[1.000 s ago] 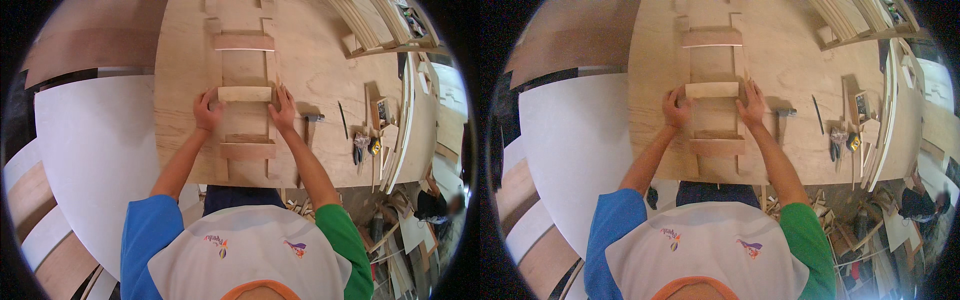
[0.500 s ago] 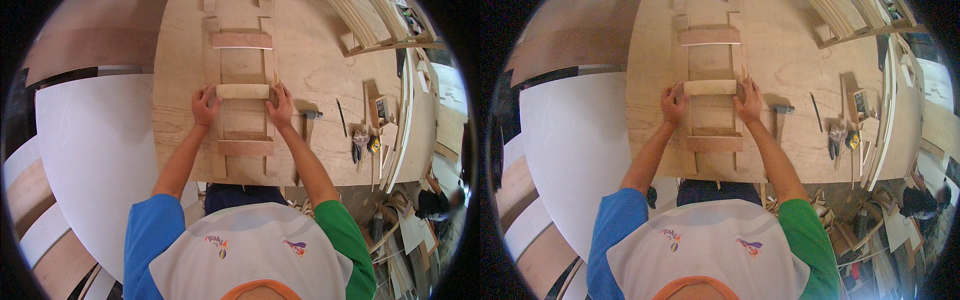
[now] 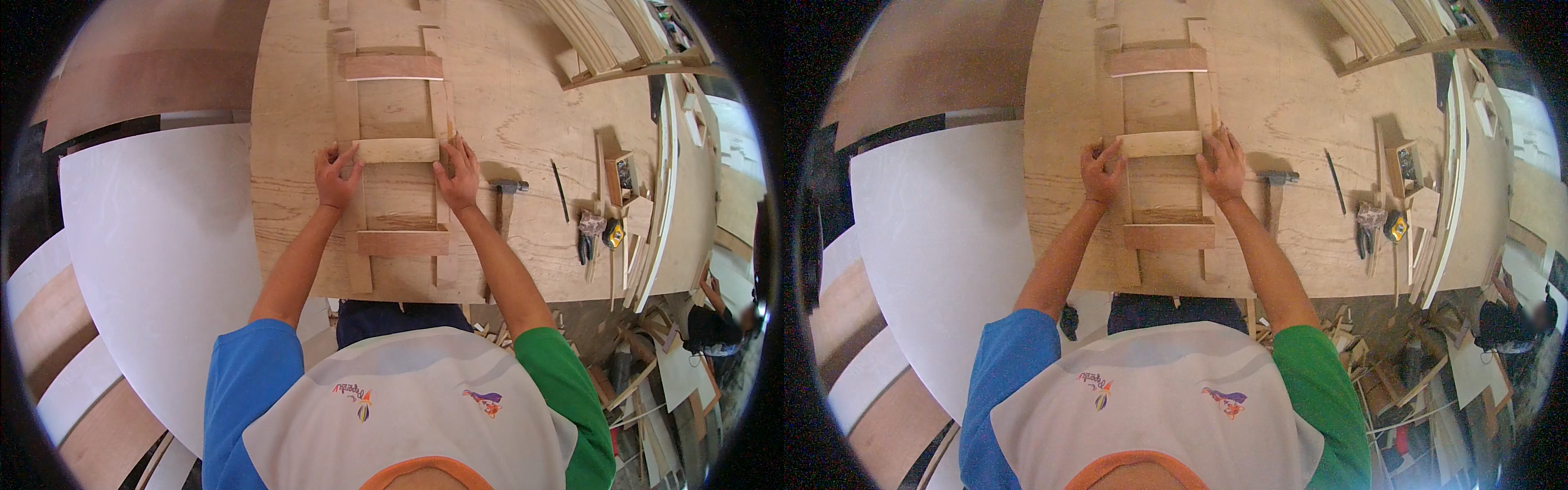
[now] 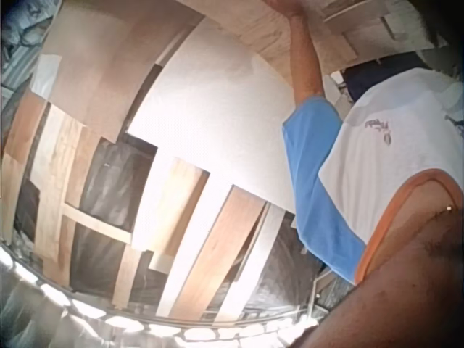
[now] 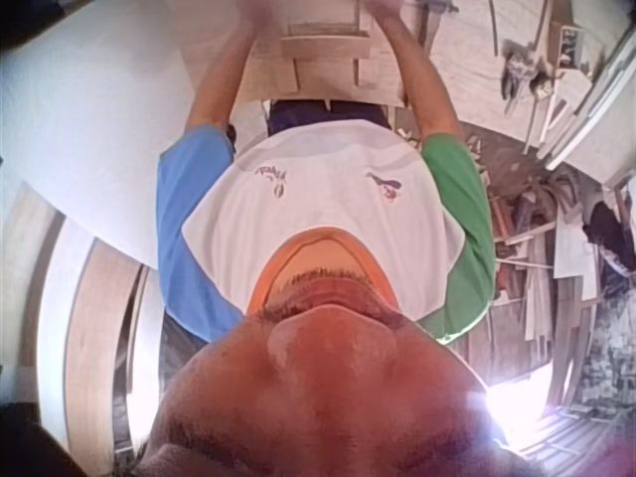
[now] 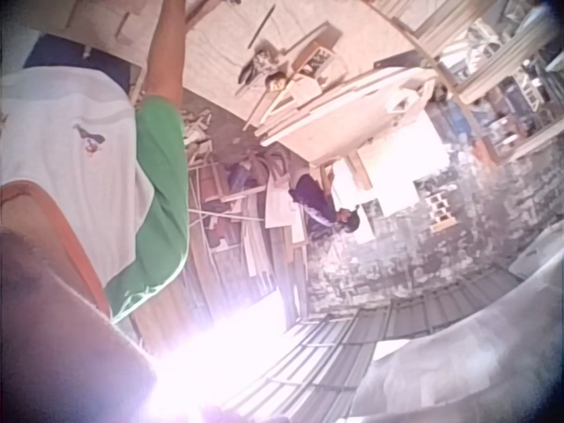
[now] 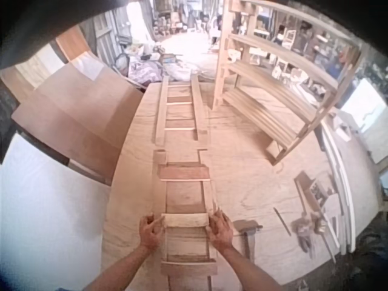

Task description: The person positions wooden rungs onto a side rail and secures them by hammering nails into the joints to assemble a ladder-like structure.

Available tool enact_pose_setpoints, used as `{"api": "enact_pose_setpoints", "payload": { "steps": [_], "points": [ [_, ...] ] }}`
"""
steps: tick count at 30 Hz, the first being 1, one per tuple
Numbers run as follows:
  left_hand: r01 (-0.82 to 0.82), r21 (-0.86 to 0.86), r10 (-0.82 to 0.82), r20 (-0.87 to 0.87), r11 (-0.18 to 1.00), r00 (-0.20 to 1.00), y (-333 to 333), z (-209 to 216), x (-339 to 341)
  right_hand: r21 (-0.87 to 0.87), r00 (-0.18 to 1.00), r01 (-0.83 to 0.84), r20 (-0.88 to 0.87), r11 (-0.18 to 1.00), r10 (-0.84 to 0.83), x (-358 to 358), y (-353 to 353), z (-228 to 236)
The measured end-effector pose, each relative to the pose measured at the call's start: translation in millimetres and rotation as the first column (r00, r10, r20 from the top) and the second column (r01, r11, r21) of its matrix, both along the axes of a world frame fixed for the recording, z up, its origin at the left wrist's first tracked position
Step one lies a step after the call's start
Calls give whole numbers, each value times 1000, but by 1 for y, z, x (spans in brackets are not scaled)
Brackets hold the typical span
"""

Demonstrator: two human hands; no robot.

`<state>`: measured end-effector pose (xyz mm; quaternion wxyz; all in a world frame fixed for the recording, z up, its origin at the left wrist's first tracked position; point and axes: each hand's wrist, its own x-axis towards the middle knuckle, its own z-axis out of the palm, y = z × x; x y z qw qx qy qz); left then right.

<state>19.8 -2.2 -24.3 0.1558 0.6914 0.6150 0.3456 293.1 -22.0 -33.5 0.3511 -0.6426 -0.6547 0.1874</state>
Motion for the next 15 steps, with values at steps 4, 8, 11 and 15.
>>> {"api": "enact_pose_setpoints", "payload": {
  "steps": [4, 8, 11, 15],
  "points": [
    [0, 7, 0, -11, 1000, 1000, 0, -1, 0, 11, 1000, 3, 4, 1000, -3, 0, 1, 1],
    [5, 14, -5, -13, 1000, 1000, 0, 0, 0, 28, 1000, 0, 19, 1000, 0, -1, 0, 0],
    [8, 44, -9, 10, 999, 1000, 0, -3, 1, 8, 1000, -6, 18, 1000, 6, 2, 0, -6],
    [-4, 28, 4, 4, 1000, 1000, -1, -2, 1, 4, 1000, 3, -8, 1000, -3, 1, 0, -8]
  ]
}}
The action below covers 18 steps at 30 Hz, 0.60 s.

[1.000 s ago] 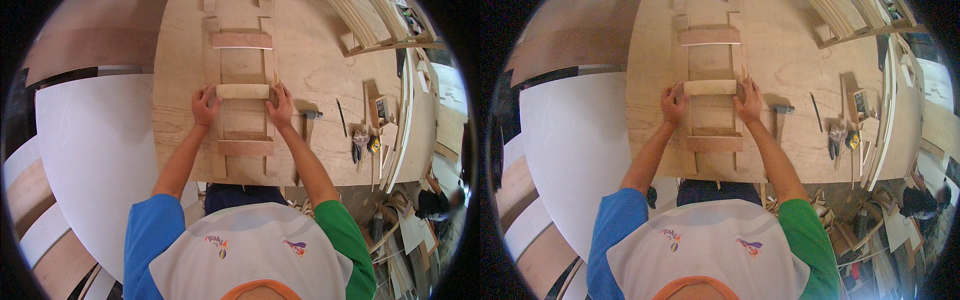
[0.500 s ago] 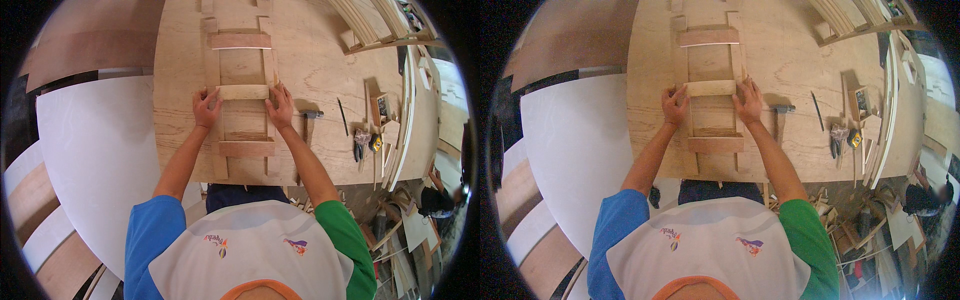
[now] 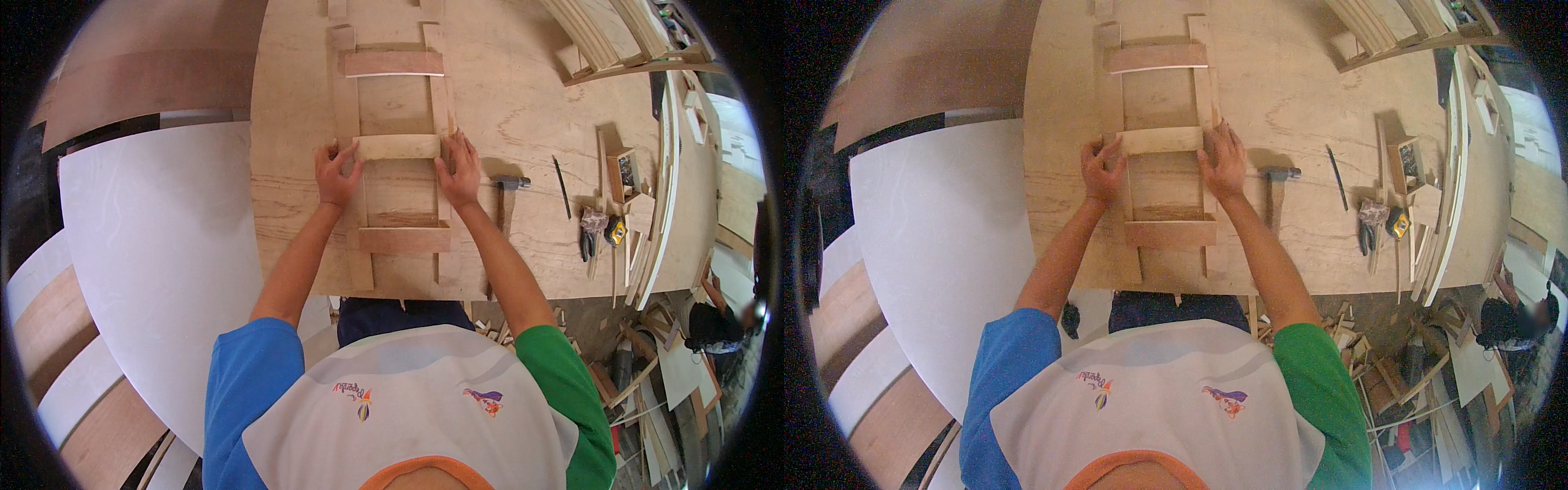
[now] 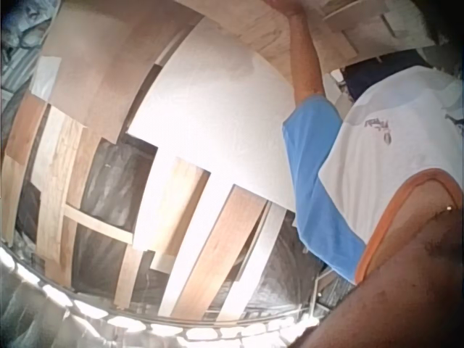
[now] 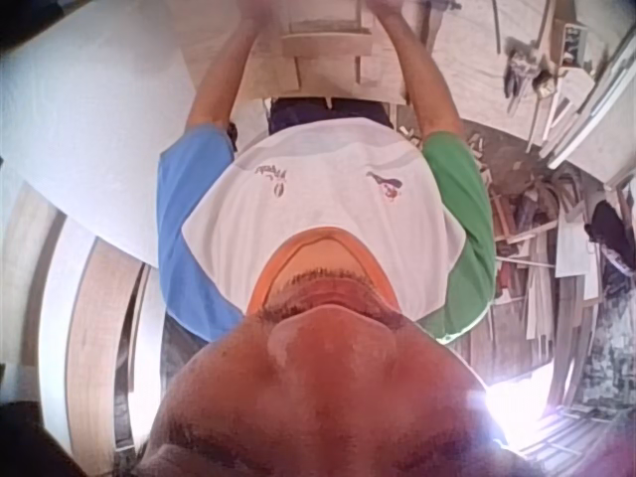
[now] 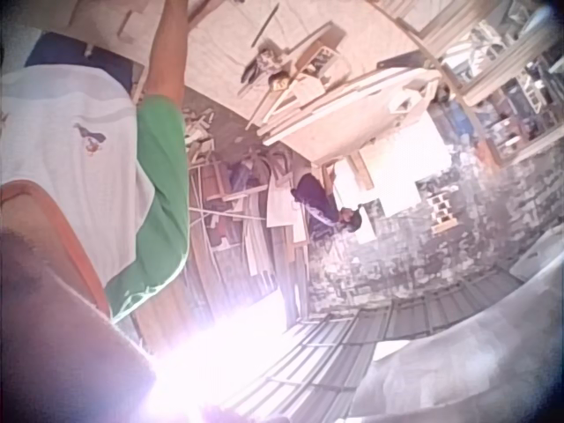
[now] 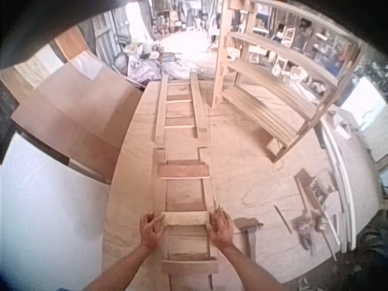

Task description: The person positions wooden rungs onto a side rail and secures them by hammering nails into the joints to assemble a ladder-like structure.

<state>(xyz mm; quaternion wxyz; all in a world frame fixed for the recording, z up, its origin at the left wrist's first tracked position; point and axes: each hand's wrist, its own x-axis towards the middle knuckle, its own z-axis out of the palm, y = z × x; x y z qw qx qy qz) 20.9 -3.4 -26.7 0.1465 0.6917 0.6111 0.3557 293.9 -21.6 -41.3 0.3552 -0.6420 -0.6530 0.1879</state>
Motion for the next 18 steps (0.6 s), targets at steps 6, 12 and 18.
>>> {"api": "enact_pose_setpoints", "payload": {
  "steps": [6, 12, 18],
  "points": [
    [1, 30, -1, 0, 1000, 1000, 1, -3, -1, 5, 1000, -10, 12, 1000, 10, 0, 0, 3],
    [13, 39, -13, 4, 999, 1000, 0, -10, -6, 59, 999, -12, 49, 998, 9, -3, 1, 4],
    [25, -42, -24, 32, 999, 999, -1, -12, -9, 63, 998, -22, 57, 998, 18, -2, 1, 1]
  ]
}}
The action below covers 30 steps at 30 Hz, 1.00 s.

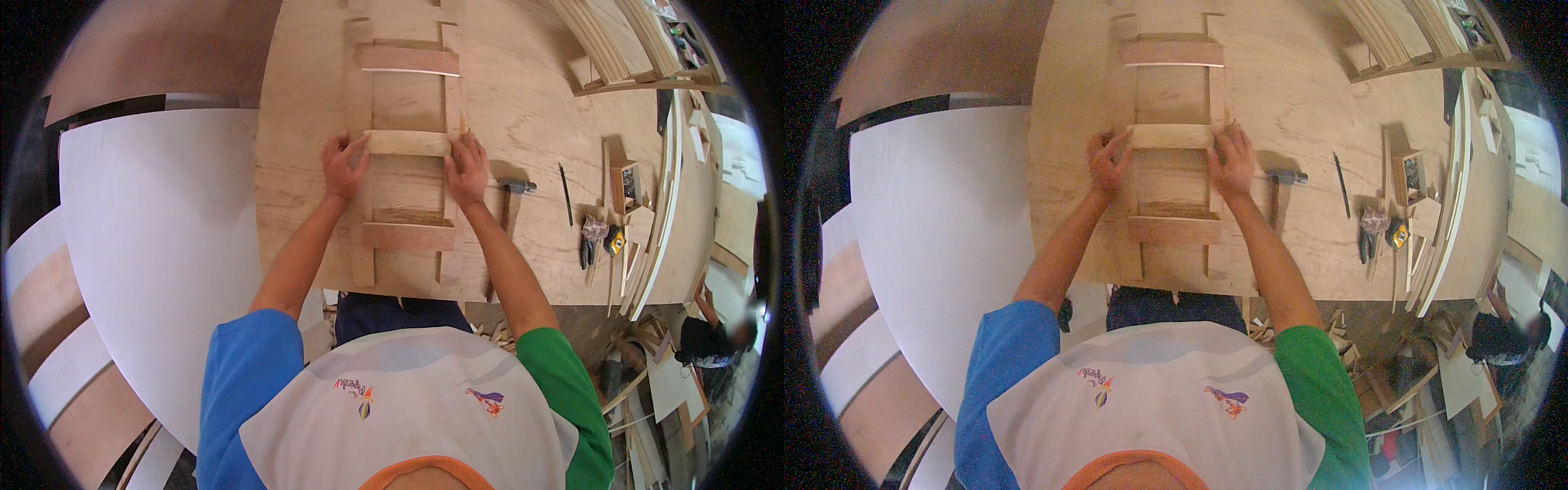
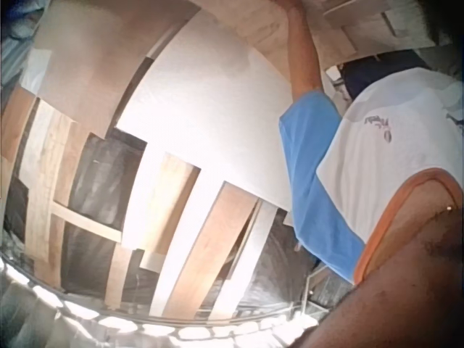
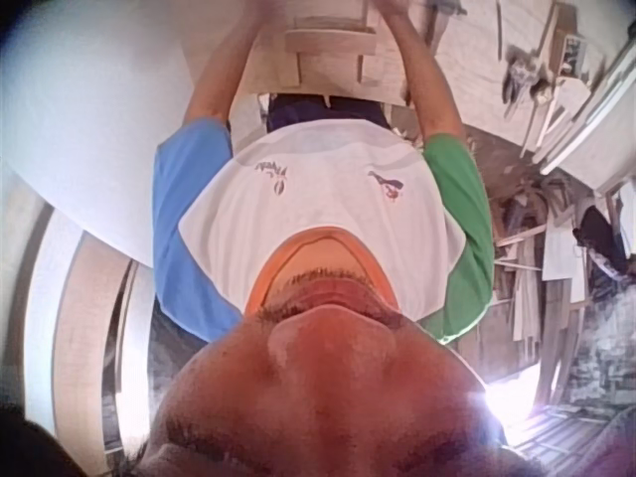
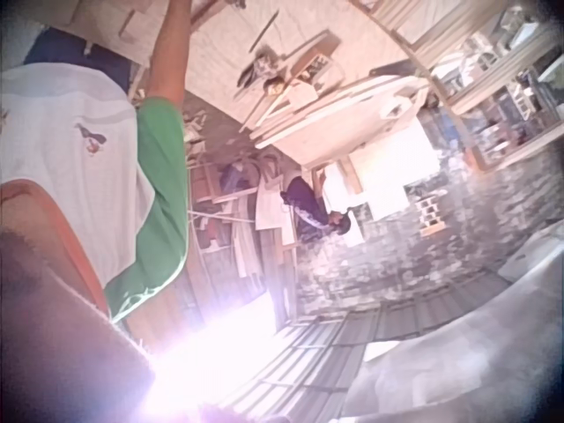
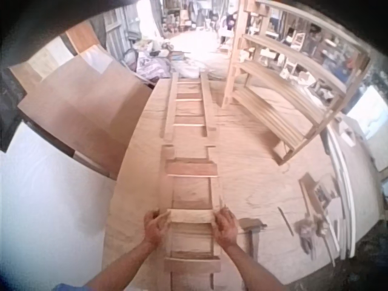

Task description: The person positions wooden rungs onto a side rail and secures them by hammering nails into the joints to assemble a ladder-like structure.

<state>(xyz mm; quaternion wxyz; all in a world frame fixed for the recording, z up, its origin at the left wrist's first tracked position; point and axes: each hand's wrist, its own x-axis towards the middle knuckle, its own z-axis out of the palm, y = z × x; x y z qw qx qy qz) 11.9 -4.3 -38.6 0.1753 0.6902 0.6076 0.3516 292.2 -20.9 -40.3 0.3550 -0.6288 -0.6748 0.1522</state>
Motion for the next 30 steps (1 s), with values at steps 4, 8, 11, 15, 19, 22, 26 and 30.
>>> {"api": "enact_pose_setpoints", "payload": {
  "steps": [4, 8, 11, 15, 19, 22, 26, 30],
  "points": [
    [-3, 31, 1, 66, 1000, 998, -1, 0, -1, 3, 1000, 8, 13, 1000, -8, -1, 0, 1],
    [-22, 21, 21, 69, 1000, 997, -1, 7, 1, -4, 1000, 8, 11, 1000, -8, -1, 0, -2],
    [-35, -68, 41, 84, 997, 996, -2, 11, 2, -26, 999, 5, 44, 1000, -4, 1, 0, -3],
    [-52, -55, 56, 71, 997, 996, -1, 8, 3, 5, 1000, -3, 25, 1000, 3, 2, 0, -7],
    [-87, -27, 89, 83, 996, 993, -1, 4, 3, 10, 1000, -3, 4, 1000, 3, 0, 0, -4],
    [-92, 2, 91, 100, 996, 991, 1, -1, 3, 8, 1000, 7, 9, 1000, -7, 0, 0, -3],
    [-100, 21, 97, 100, 995, 990, 2, 1, 5, 22, 1000, 20, -6, 1000, -20, 1, 0, -5],
    [-114, 24, 112, 77, 993, 991, 1, 2, 6, 21, 1000, 21, 4, 1000, -21, -1, 1, -3]
  ]
}}
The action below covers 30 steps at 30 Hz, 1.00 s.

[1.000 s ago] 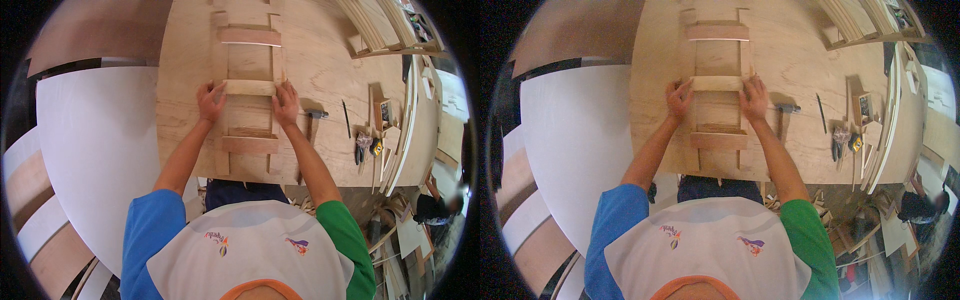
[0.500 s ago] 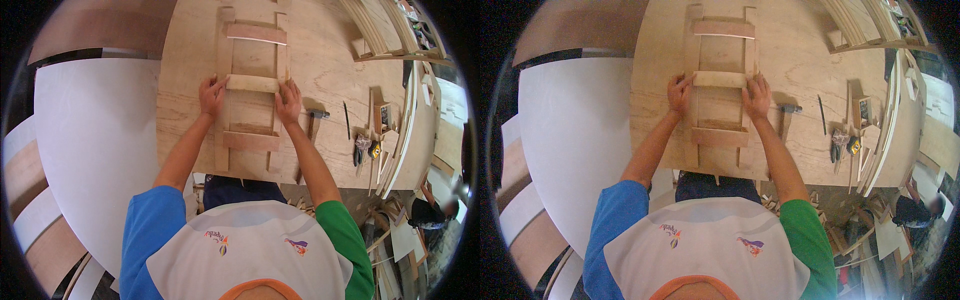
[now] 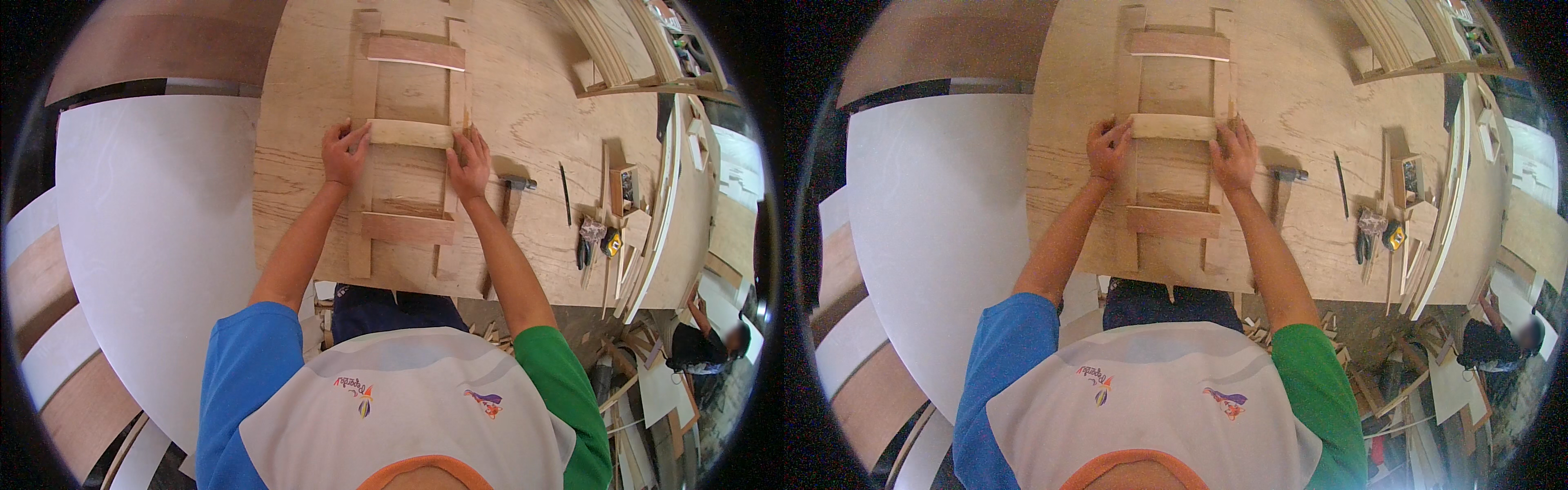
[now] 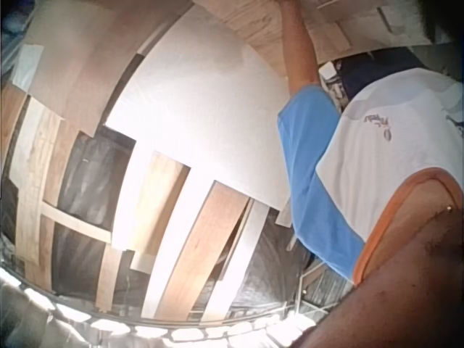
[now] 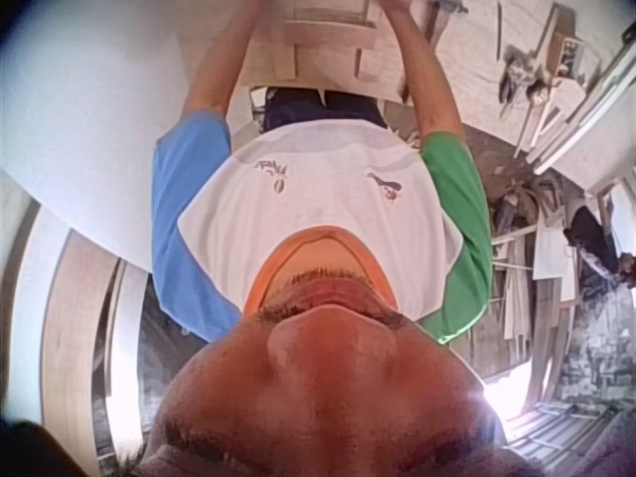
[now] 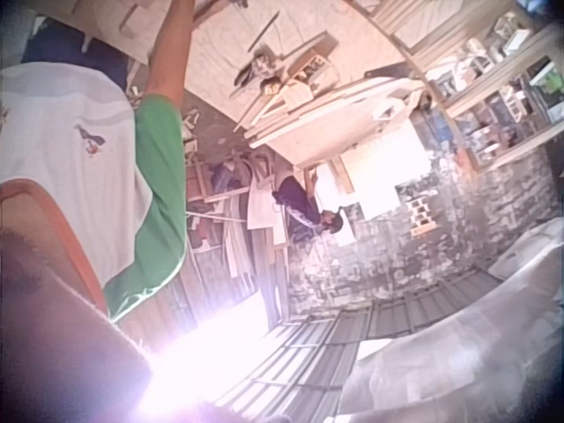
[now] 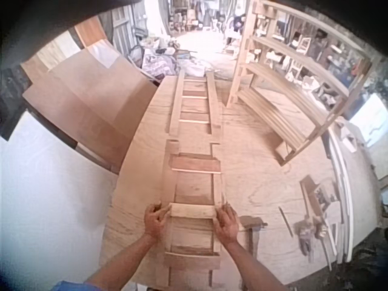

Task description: The person positions wooden rungs onto a side rail and secures them by hammering nails into the joints to assemble a ladder-like structure.

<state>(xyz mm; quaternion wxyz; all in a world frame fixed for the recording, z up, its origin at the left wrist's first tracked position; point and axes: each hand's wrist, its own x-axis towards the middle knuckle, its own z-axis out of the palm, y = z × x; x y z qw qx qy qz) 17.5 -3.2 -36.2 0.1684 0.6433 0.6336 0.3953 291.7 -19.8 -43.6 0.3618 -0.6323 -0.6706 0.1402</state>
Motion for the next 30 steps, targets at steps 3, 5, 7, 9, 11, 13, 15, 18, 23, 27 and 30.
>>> {"api": "enact_pose_setpoints", "payload": {
  "steps": [3, 5, 7, 9, 11, 13, 15, 18, 23, 27, 30],
  "points": [
    [-5, -2, 5, -9, 1000, 1000, 2, -1, 0, -9, 1000, 6, 10, 1000, -6, -1, 0, 2],
    [-7, 14, 7, -9, 1000, 1000, 2, -3, 0, -9, 1000, 5, 11, 1000, -5, -1, 1, 2],
    [2, 12, -2, -16, 1000, 1000, 2, -3, 0, -15, 1000, 6, 4, 1000, -6, 0, 0, 2],
    [7, 13, -7, -31, 1000, 1000, 3, -3, -1, -9, 1000, 4, 5, 1000, -4, 1, 0, 1],
    [7, 17, -6, -53, 1000, 999, 2, -4, -1, 7, 1000, -2, 14, 1000, 2, 1, 0, 0],
    [-9, 16, 9, -24, 1000, 1000, 2, -3, 2, -9, 1000, 11, -3, 1000, -11, 1, 0, 0],
    [-16, 8, 16, -7, 1000, 1000, 1, -2, 2, -21, 1000, 18, -15, 1000, -18, 0, -1, 1],
    [-14, 4, 14, -10, 1000, 1000, 1, -3, 0, -28, 1000, 16, -9, 999, -16, -1, 0, 3],
    [-32, 30, 32, -8, 999, 999, 4, -3, 1, -18, 1000, 5, 23, 1000, -5, 3, -1, -2],
    [-23, -28, 23, -25, 999, 999, 0, -4, 0, -19, 1000, 9, 28, 1000, -9, 3, -1, -2],
    [-12, -11, 11, -49, 1000, 999, 1, -4, 0, -8, 1000, 10, 22, 1000, -10, 3, -1, -2]
  ]
}}
